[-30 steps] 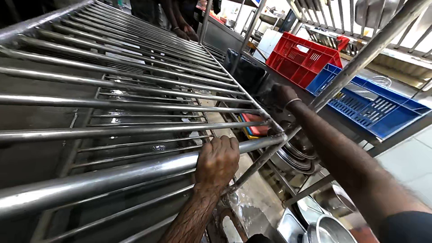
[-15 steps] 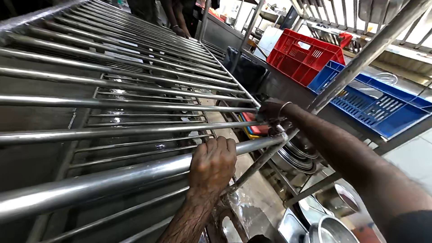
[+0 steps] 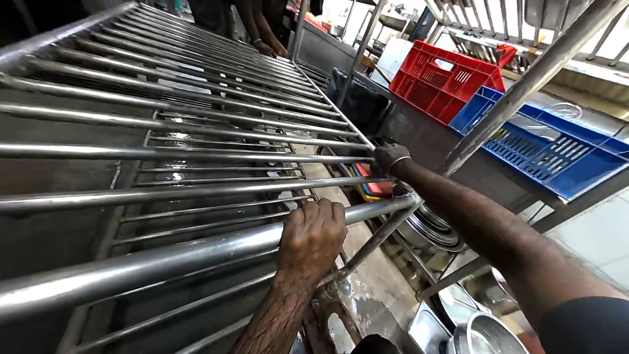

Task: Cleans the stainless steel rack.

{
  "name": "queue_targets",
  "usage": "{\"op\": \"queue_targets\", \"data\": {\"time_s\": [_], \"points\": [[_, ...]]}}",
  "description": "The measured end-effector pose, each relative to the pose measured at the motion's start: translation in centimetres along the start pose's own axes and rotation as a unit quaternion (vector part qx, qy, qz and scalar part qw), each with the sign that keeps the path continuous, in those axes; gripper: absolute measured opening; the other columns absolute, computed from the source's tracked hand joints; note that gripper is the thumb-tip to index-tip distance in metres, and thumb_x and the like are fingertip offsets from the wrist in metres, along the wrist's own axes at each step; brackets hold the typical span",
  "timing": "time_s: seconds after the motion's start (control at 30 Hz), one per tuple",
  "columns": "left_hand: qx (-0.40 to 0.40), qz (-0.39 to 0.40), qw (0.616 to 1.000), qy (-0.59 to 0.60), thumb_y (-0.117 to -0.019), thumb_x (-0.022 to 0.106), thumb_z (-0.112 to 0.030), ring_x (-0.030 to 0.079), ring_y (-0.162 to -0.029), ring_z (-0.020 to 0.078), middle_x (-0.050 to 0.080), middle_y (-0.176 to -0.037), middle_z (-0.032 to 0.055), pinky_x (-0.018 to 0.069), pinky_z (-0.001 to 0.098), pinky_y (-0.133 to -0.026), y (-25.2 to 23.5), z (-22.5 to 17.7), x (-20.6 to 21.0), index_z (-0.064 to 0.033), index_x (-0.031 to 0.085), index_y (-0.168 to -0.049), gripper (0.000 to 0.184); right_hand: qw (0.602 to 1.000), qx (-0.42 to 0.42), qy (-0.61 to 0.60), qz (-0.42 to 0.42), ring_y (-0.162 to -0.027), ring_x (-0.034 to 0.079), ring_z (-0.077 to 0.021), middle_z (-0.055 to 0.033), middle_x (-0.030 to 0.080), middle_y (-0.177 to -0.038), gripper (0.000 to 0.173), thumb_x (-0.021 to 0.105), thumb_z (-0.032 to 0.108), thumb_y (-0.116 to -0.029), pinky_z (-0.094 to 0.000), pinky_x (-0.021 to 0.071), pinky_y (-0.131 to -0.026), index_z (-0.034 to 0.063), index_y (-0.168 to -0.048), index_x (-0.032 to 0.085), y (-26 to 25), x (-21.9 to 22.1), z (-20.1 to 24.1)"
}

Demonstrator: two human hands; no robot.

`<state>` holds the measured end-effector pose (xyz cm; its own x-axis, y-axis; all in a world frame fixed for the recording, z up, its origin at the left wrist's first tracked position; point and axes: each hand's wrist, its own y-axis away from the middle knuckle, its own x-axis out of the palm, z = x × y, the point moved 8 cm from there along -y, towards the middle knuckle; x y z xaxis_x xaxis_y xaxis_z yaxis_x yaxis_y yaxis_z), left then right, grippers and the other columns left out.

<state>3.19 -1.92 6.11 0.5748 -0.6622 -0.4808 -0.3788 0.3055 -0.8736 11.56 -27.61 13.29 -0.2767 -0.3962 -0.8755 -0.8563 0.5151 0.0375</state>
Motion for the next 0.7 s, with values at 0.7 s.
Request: {"op": "queue_targets", "data": {"time_s": [0.7], "points": [[-0.068,-0.041,0.997,0.017,-0.0815,0.069,-0.027,0.067,-0.070,0.0283,0.067,-0.076,0.0097,0.0498,0.0444,-0.061,-0.1,-0.1,-0.1,-0.0074,0.072,-0.087,0.021,0.975,0.050,-0.147,-0.158,-0.103,0.067,-0.0491,-0.0235,0.069,-0.116,0.040,0.071,0.025,-0.0935,-0.0725,0.0518,-0.079,0.0110,-0.130,0.061,6.1,-2.7,-7.0]]}}
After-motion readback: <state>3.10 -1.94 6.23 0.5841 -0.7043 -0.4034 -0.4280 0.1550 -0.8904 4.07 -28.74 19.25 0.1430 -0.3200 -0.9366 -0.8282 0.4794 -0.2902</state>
